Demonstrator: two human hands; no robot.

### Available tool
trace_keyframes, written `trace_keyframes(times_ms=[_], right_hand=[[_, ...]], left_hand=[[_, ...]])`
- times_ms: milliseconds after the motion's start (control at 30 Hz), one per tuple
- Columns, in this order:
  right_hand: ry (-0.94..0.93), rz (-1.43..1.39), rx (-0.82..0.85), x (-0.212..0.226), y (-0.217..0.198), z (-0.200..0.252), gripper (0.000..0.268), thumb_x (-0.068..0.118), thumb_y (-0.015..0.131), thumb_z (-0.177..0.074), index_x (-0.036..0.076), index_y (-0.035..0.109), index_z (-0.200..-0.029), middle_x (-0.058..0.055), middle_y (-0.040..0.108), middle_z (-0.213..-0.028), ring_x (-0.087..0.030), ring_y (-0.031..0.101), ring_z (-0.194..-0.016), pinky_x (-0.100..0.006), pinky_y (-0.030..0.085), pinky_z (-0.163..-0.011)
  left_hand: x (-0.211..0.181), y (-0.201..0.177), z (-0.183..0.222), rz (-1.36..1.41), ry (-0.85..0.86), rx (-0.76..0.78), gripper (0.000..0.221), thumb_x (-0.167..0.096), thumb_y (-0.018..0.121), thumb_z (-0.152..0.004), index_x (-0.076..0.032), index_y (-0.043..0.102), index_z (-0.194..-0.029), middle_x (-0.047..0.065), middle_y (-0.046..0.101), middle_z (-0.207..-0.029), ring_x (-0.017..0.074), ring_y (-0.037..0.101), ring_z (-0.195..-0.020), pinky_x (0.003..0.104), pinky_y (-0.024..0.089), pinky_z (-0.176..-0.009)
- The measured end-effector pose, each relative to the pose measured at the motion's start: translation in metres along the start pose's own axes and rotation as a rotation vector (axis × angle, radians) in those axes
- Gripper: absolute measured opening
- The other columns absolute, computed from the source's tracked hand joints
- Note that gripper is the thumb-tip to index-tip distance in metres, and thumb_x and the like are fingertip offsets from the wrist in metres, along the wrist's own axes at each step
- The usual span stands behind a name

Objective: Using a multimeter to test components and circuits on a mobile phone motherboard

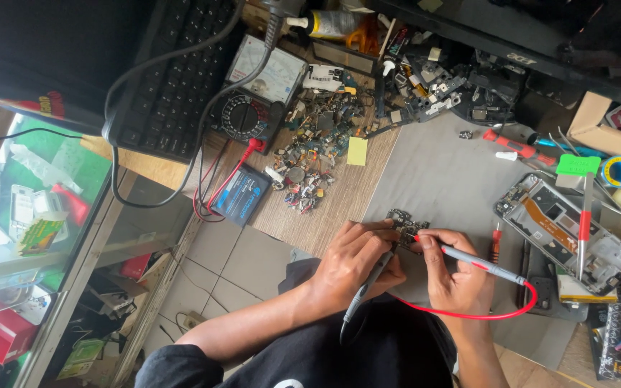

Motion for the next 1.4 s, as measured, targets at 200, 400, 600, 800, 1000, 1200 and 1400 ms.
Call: trace_keyframes(times_ms=[200, 400, 600, 800, 1000, 1200, 1400], right_hand=[[0.028, -0.004, 0.000, 0.001, -0.001, 0.000, 0.019, 0.019, 0.060, -0.104, 0.003, 0.071, -0.103, -0.005, 0.076, -0.093, -0.015, 0.077, -0.083, -0.025, 0.058, -0.081], [-0.017, 0.100, -0.009, 0.009, -0.003, 0.000, 0.020, 0.023, 0.060, -0.104, 0.008, 0.073, -0.101, -0.001, 0.077, -0.083, -0.012, 0.074, -0.083, -0.030, 0.032, -0.122], [0.014, 0.054, -0.005, 0.003, -0.002, 0.000, 0.022, 0.023, 0.060, -0.103, 0.005, 0.073, -0.103, -0.004, 0.077, -0.085, -0.013, 0.076, -0.081, -0.025, 0.056, -0.083], [-0.076, 0.242, -0.046, 0.005, -0.003, 0.001, 0.023, 0.031, 0.059, -0.100, 0.016, 0.075, -0.095, 0.006, 0.079, -0.077, -0.010, 0.076, -0.079, -0.041, 0.003, -0.132], [-0.102, 0.228, -0.054, -0.002, -0.003, 0.002, 0.026, 0.032, 0.058, -0.099, 0.014, 0.076, -0.094, 0.005, 0.081, -0.075, -0.014, 0.078, -0.077, -0.042, 0.010, -0.130], [-0.012, 0.178, -0.049, -0.006, -0.001, 0.003, 0.027, 0.034, 0.061, -0.098, 0.013, 0.076, -0.094, 0.001, 0.082, -0.073, -0.014, 0.079, -0.076, -0.032, 0.027, -0.121], [-0.054, -0.064, -0.135, -0.022, 0.008, 0.006, 0.022, 0.018, 0.063, -0.101, 0.000, 0.074, -0.096, -0.008, 0.078, -0.082, -0.016, 0.076, -0.070, -0.024, 0.059, -0.069]], left_hand=[[-0.001, 0.000, -0.001, -0.025, 0.005, -0.025, 0.019, 0.000, 0.072, -0.084, -0.002, 0.054, -0.092, 0.009, 0.070, -0.104, 0.0314, 0.073, -0.112, 0.037, 0.049, -0.084], [0.002, 0.003, 0.003, -0.018, 0.008, -0.001, 0.022, -0.005, 0.076, -0.090, -0.005, 0.055, -0.095, 0.007, 0.069, -0.107, 0.0311, 0.072, -0.114, 0.038, 0.047, -0.082], [0.000, 0.000, 0.001, -0.003, 0.007, -0.006, 0.019, -0.005, 0.074, -0.090, -0.002, 0.056, -0.096, 0.008, 0.068, -0.104, 0.0318, 0.072, -0.113, 0.038, 0.048, -0.084], [-0.012, -0.013, -0.010, -0.014, 0.023, -0.094, 0.020, 0.005, 0.064, -0.078, 0.001, 0.057, -0.097, 0.012, 0.064, -0.089, 0.0282, 0.072, -0.099, 0.036, 0.048, -0.079], [-0.010, -0.013, -0.005, 0.007, 0.021, -0.098, 0.015, -0.001, 0.069, -0.085, 0.000, 0.056, -0.093, 0.013, 0.064, -0.083, 0.0284, 0.073, -0.103, 0.036, 0.047, -0.074], [-0.005, -0.011, 0.002, 0.000, 0.007, -0.088, 0.018, -0.001, 0.070, -0.081, -0.002, 0.055, -0.092, 0.012, 0.062, -0.080, 0.0297, 0.073, -0.104, 0.034, 0.045, -0.074], [-0.002, -0.009, 0.007, 0.010, 0.016, -0.103, 0.021, -0.003, 0.069, -0.083, -0.005, 0.048, -0.085, 0.008, 0.051, -0.076, 0.0293, 0.052, -0.067, 0.036, 0.037, -0.065]])
Point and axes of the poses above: each hand's wrist, its own z-axis away from the middle knuckle, its own y-axis out of the palm, x = y × z, the point moved 6 cm from there along -z, towards the middle knuckle
